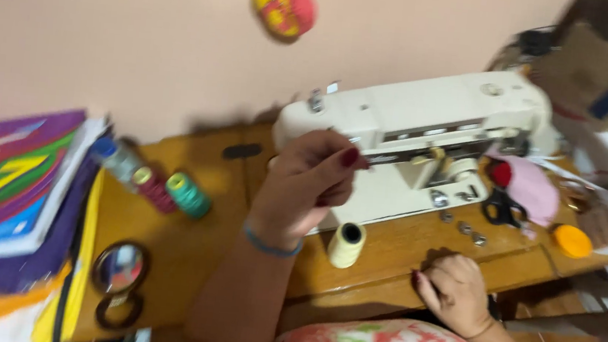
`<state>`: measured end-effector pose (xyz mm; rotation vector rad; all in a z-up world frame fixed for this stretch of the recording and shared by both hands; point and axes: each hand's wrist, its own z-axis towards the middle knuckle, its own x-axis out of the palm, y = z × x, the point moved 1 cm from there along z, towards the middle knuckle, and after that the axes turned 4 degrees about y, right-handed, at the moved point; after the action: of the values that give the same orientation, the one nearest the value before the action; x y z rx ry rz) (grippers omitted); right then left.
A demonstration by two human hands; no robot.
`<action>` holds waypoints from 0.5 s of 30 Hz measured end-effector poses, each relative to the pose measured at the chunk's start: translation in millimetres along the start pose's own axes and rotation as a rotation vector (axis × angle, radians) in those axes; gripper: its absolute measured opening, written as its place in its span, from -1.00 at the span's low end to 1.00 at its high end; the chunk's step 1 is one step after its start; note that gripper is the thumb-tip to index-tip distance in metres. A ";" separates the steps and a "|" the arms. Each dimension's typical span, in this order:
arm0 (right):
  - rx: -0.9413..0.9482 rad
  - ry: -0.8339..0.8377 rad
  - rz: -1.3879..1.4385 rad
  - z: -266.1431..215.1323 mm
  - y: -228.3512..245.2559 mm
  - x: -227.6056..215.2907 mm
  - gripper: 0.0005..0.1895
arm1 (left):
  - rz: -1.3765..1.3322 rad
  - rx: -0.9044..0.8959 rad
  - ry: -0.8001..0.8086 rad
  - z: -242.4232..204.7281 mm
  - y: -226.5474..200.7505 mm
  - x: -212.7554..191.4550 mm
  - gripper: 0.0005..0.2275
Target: The person is threading a sewing machine and setting up thread spools on the machine's table.
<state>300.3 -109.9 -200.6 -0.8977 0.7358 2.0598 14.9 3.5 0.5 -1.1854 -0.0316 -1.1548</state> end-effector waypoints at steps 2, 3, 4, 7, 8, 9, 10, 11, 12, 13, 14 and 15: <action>-0.002 0.020 -0.014 -2.8 -0.6 3.5 -0.83 | 0.000 0.013 -0.013 -3.0 -0.7 -0.1 -0.84; -0.002 0.011 0.000 -0.7 1.3 2.9 -0.84 | 0.037 0.024 0.017 -3.7 -2.4 0.6 -0.84; 0.006 -0.007 0.006 1.6 2.0 1.6 -0.85 | 0.074 0.030 0.060 0.0 -3.6 1.9 -0.84; 0.043 0.018 0.000 -3.5 -2.1 5.6 -0.85 | 0.073 0.046 0.087 -1.5 -9.6 7.7 -0.85; 0.037 0.026 0.008 -3.0 -0.1 5.3 -0.85 | 0.074 0.049 0.074 -3.4 -10.0 5.9 -0.85; 0.097 0.066 0.034 -2.4 1.1 4.9 -0.78 | 0.070 0.040 0.116 -5.2 -10.3 5.0 -0.82; 0.153 0.097 0.055 2.2 -1.0 5.6 -0.71 | 0.072 0.035 0.167 -3.4 -11.7 3.6 -0.79; 0.142 0.095 0.058 16.6 -1.0 9.2 -0.71 | 0.079 0.043 0.164 -2.8 -14.5 4.8 -0.79; 0.148 0.123 0.149 27.7 1.1 11.2 -0.82 | 0.097 0.014 0.132 -4.7 -15.6 6.3 -0.79; 0.155 0.152 0.240 38.5 3.1 13.6 -0.87 | 0.115 -0.016 0.099 -6.6 -16.4 7.5 -0.78; 0.155 0.166 0.247 56.9 4.8 22.7 -0.87 | 0.110 -0.018 0.085 -8.4 -12.5 4.2 -0.78; 0.163 0.185 0.337 74.9 6.3 31.8 -0.88 | 0.079 -0.014 0.081 -10.0 -8.5 1.7 -0.78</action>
<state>254.2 -45.6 -180.3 -0.9291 1.2073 2.1825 4.5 -4.3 3.0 -1.1414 0.0839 -1.1342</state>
